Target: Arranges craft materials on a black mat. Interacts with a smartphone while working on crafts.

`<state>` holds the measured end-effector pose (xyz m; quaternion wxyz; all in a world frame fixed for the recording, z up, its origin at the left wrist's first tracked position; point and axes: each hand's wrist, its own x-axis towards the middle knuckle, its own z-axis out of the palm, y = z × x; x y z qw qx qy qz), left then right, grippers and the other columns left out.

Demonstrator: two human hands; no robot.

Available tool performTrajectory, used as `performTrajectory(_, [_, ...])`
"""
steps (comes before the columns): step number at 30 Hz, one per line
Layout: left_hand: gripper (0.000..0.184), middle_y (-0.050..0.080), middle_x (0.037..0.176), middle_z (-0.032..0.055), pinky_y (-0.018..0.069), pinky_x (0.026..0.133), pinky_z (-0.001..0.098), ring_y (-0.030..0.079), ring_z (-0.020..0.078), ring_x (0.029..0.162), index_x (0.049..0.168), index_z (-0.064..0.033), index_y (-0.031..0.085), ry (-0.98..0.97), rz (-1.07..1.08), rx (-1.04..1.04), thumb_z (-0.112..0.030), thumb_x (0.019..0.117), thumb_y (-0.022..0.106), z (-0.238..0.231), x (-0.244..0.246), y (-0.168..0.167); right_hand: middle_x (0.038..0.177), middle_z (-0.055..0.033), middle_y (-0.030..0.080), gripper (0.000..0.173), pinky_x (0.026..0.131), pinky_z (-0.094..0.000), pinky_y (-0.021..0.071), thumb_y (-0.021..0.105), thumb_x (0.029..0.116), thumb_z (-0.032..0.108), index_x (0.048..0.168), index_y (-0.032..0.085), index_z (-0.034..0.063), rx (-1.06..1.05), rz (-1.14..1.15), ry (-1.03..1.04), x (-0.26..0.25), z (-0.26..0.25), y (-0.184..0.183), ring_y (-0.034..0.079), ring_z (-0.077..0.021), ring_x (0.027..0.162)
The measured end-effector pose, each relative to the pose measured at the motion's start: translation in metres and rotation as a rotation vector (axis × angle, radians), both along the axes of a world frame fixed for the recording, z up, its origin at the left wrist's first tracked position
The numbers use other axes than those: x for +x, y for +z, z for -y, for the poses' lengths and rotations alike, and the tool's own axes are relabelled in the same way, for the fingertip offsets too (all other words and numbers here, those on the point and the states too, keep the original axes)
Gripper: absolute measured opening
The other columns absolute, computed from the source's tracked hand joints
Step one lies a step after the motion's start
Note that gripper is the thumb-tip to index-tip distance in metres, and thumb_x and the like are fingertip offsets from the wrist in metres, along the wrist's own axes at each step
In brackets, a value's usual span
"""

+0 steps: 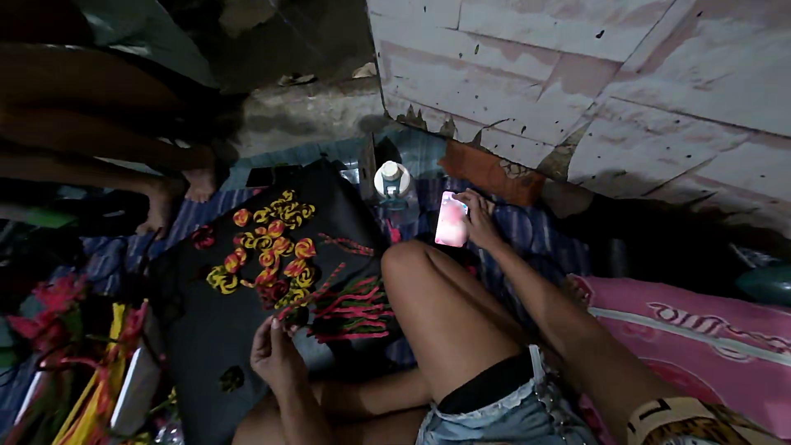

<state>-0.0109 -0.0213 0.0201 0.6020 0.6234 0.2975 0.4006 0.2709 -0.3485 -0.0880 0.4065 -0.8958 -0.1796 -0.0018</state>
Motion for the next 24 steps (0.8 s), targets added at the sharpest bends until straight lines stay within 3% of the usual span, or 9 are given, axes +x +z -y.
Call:
performTrajectory(4, [0.021,0.069,0.084,-0.0142,0.0555,0.066,0.0158,0.064,-0.0030,0.069,0.105,-0.0088,0.063,0.030,-0.004,-0.021,-0.001,0.1025,0.044,0.001,0.002,0.000,0.147,-0.0151,0.056,0.046,0.118,-0.0641,0.0190,0.050,0.0953,0.002,0.141,0.054,0.0021,-0.043,-0.010,0.014,0.002,-0.007,-0.002,0.036,-0.0366,0.148])
performTrajectory(8, [0.021,0.068,0.082,-0.0143,0.0551,0.066,0.0157,0.063,-0.0028,0.067,0.104,-0.0101,0.063,0.042,0.002,-0.029,-0.001,0.1028,0.044,0.001,0.002,0.001,0.145,-0.0163,0.056,0.046,0.116,-0.0657,0.0210,0.053,0.0931,0.002,0.139,0.055,0.0017,0.046,0.076,-0.063,-0.002,-0.006,-0.004,0.039,-0.0380,0.145])
performTrajectory(18, [0.020,0.068,0.085,-0.0135,0.0548,0.066,0.0160,0.063,-0.0024,0.069,0.106,-0.0086,0.061,0.053,-0.004,-0.043,-0.001,0.1031,0.044,0.003,0.002,0.002,0.139,-0.0172,0.061,0.042,0.115,-0.0637,0.0256,0.055,0.0909,0.004,0.133,0.060,0.0025,0.085,0.135,-0.133,-0.013,0.011,-0.018,0.045,-0.0389,0.140])
performTrajectory(24, [0.022,0.068,0.083,-0.0140,0.0552,0.066,0.0153,0.063,-0.0029,0.067,0.105,-0.0103,0.062,0.042,0.023,-0.049,0.000,0.1031,0.042,0.001,0.002,0.002,0.145,-0.0187,0.056,0.044,0.114,-0.0637,0.0269,0.056,0.0932,0.005,0.137,0.057,0.0012,0.063,0.099,-0.101,-0.013,0.004,-0.009,0.042,-0.0408,0.141])
